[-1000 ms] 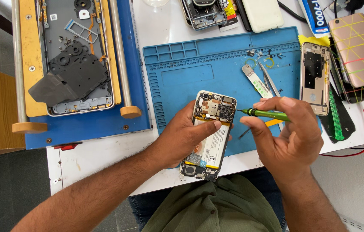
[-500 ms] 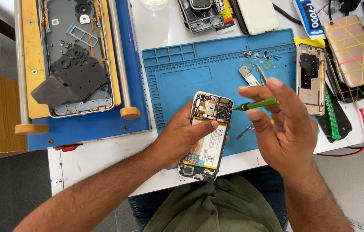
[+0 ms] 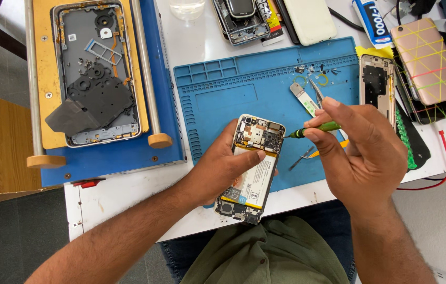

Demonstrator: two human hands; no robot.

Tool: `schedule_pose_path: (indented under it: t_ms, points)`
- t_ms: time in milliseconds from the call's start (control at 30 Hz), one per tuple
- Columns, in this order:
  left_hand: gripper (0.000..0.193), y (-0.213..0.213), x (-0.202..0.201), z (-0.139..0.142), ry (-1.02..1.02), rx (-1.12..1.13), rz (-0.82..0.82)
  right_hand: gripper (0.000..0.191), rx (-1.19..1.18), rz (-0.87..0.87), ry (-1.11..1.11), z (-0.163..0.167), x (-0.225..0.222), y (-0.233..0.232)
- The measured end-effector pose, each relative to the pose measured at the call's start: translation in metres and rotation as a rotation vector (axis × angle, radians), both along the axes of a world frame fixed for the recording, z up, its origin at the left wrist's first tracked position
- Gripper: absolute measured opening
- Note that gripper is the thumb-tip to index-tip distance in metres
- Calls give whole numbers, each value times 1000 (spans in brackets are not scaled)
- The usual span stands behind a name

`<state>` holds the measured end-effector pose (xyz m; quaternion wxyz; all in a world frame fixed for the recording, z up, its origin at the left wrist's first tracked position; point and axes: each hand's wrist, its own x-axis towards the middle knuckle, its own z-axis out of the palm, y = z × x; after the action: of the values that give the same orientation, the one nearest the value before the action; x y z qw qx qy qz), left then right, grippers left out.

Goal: The person holds a smartphone, opens its back cover, and works on the exposed internals on a blue repair mat. They use a screwdriver to unscrew components from the phone body, manipulate the battery and internal parts by hand, and set the opened phone down on the mat.

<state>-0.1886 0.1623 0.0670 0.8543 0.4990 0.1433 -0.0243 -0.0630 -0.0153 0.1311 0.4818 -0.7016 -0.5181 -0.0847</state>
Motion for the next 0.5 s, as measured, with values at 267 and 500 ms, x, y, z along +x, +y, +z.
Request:
schedule_pose_path:
  t_ms: [267, 500]
  points:
    - [56, 3, -11, 20, -111, 415, -24, 49, 76, -20, -22, -11, 2, -23]
    - [54, -14, -11, 63, 34, 909, -66, 45, 110, -24, -62, -22, 2, -53]
